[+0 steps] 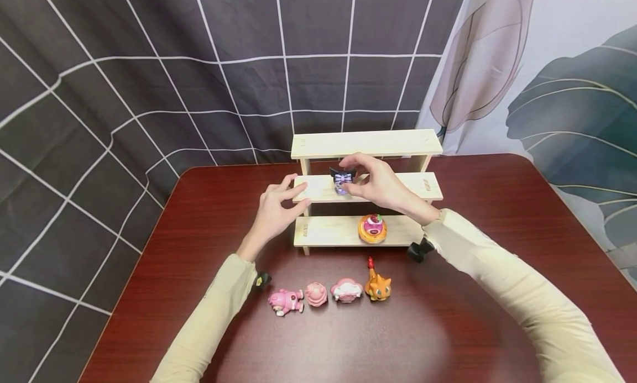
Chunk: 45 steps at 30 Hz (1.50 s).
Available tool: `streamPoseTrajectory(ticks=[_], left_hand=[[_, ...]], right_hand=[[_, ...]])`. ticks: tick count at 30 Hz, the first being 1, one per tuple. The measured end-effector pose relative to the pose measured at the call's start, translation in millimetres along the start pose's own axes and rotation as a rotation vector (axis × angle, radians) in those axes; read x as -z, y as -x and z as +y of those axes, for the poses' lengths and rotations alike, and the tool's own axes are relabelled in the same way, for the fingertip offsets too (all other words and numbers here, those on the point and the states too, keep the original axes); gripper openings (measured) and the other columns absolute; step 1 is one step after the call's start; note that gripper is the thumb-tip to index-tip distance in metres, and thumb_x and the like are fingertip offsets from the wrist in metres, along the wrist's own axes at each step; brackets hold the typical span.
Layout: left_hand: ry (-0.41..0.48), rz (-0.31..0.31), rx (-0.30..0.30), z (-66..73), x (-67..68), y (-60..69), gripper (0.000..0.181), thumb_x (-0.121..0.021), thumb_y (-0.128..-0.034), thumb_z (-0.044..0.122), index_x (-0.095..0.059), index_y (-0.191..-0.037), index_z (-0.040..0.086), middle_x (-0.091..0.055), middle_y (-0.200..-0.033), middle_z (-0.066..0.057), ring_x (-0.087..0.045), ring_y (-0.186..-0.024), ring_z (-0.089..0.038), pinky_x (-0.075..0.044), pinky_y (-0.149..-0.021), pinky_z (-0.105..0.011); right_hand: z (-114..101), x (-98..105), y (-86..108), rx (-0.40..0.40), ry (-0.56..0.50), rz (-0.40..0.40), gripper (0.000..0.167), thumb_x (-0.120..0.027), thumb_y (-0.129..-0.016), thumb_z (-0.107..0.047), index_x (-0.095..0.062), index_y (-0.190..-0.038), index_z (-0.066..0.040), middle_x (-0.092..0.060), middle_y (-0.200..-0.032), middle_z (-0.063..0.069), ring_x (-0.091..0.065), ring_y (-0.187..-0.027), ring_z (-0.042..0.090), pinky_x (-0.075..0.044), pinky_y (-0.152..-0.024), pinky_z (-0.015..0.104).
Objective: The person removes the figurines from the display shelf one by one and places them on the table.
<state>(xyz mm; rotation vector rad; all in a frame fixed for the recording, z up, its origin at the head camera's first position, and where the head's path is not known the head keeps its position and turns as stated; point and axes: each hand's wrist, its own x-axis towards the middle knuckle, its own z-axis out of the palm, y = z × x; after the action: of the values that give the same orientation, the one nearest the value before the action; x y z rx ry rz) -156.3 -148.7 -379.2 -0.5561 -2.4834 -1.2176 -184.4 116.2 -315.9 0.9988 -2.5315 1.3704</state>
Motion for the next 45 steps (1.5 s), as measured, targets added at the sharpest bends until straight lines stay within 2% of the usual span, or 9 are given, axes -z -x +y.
streamPoseTrajectory(ticks=[6,17,28,39,45], left_hand=[[-0.001,0.002,-0.008,-1.6,-0.2,0.1,0.040,-0.080,-0.0856,0.020,-0.072,-0.124,0.009,-0.055,-0.142,-0.017,-0.053,-0.111,-0.038,-0.040,-0.087,-0.053],[-0.004,0.000,-0.011,-2.3,-0.2,0.0,0.040,-0.079,-0.0860,0.020,-0.072,-0.124,0.009,-0.055,-0.142,-0.016,-0.053,-0.112,-0.038,-0.039,-0.088,-0.054],[0.007,-0.004,-0.008,-2.5,-0.4,-0.2,0.041,-0.079,-0.0862,0.021,-0.072,-0.124,0.009,-0.055,-0.142,-0.017,-0.053,-0.113,-0.040,-0.038,-0.089,-0.055],[-0.004,0.000,-0.015,-3.6,-1.1,-0.2,0.040,-0.079,-0.0861,0.020,-0.072,-0.124,0.009,-0.056,-0.141,-0.016,-0.053,-0.111,-0.038,-0.039,-0.087,-0.054],[-0.004,0.004,-0.011,-2.1,-0.5,0.4,0.041,-0.080,-0.0857,0.020,-0.072,-0.124,0.009,-0.056,-0.142,-0.013,-0.053,-0.112,-0.038,-0.039,-0.087,-0.053]], right_hand=[[-1.7,-1.0,-1.1,0.000,0.010,-0.004,0.039,-0.077,-0.082,0.002,-0.064,-0.118,0.004,-0.066,-0.114,0.016,-0.064,-0.088,0.025,-0.051,-0.072,0.029],[-2.1,-3.5,-2.2,-0.007,0.019,0.007,0.033,-0.078,-0.082,0.001,-0.066,-0.113,0.001,-0.067,-0.107,0.013,-0.063,-0.092,0.024,-0.052,-0.077,0.037],[-1.9,-3.7,-2.0,-0.023,0.015,0.015,0.031,-0.079,-0.081,0.001,-0.067,-0.110,0.001,-0.068,-0.105,0.013,-0.064,-0.089,0.023,-0.052,-0.073,0.030],[0.2,0.5,-0.5,-0.011,0.021,0.025,0.030,-0.078,-0.081,0.002,-0.068,-0.110,0.000,-0.069,-0.105,0.013,-0.064,-0.086,0.023,-0.051,-0.073,0.032],[-2.1,3.5,2.3,-0.017,0.015,0.031,0.031,-0.079,-0.080,0.002,-0.068,-0.109,0.000,-0.069,-0.104,0.013,-0.064,-0.084,0.023,-0.051,-0.072,0.028]])
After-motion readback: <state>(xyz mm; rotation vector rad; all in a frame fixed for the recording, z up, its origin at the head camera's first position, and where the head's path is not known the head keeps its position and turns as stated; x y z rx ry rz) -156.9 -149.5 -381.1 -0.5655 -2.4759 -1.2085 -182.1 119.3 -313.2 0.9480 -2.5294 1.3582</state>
